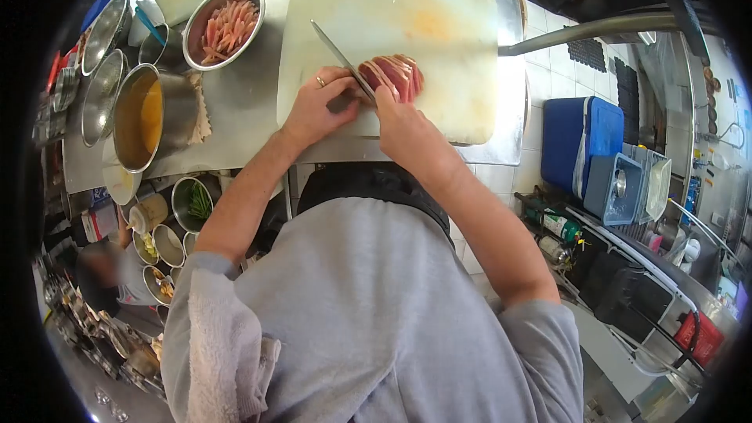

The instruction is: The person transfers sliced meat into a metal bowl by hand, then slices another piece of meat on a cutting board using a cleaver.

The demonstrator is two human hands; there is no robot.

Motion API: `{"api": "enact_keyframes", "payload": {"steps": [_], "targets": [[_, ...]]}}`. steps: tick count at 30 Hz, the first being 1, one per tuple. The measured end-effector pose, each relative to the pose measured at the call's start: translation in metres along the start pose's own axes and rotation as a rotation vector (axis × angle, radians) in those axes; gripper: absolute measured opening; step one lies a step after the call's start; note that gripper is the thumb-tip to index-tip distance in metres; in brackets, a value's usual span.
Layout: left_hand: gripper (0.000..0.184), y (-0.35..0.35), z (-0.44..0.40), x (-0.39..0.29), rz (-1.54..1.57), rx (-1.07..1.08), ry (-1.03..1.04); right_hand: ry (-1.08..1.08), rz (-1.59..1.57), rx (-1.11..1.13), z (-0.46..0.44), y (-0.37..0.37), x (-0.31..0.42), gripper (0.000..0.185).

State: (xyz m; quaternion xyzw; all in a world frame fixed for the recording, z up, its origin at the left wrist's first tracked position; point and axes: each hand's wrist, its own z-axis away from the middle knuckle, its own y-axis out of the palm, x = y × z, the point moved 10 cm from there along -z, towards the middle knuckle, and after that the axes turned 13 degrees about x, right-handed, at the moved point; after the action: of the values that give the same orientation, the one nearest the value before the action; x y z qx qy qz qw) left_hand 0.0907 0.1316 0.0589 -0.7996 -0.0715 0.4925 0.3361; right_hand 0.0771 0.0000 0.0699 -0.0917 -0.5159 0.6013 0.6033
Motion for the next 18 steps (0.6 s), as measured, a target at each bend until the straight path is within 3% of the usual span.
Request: {"api": "enact_keyframes", "payload": {"steps": [2,8,11,18], "targets": [[0.041,0.004,0.003,-0.005,-0.046,0.022,0.004,-0.036,0.031,-0.040,0.003,-0.001,0.000,0.028],[0.043,0.010,0.005,0.001,-0.064,0.012,0.034,-0.124,0.396,0.104,0.053,0.007,-0.005,0.026],[0.043,0.009,0.005,0.003,-0.038,0.003,0.034,0.106,0.058,0.211,0.072,-0.005,-0.016,0.017],[0.041,0.008,0.002,0.005,-0.002,0.022,-0.005,-0.010,0.035,0.066,0.011,0.000,-0.007,0.016]]}}
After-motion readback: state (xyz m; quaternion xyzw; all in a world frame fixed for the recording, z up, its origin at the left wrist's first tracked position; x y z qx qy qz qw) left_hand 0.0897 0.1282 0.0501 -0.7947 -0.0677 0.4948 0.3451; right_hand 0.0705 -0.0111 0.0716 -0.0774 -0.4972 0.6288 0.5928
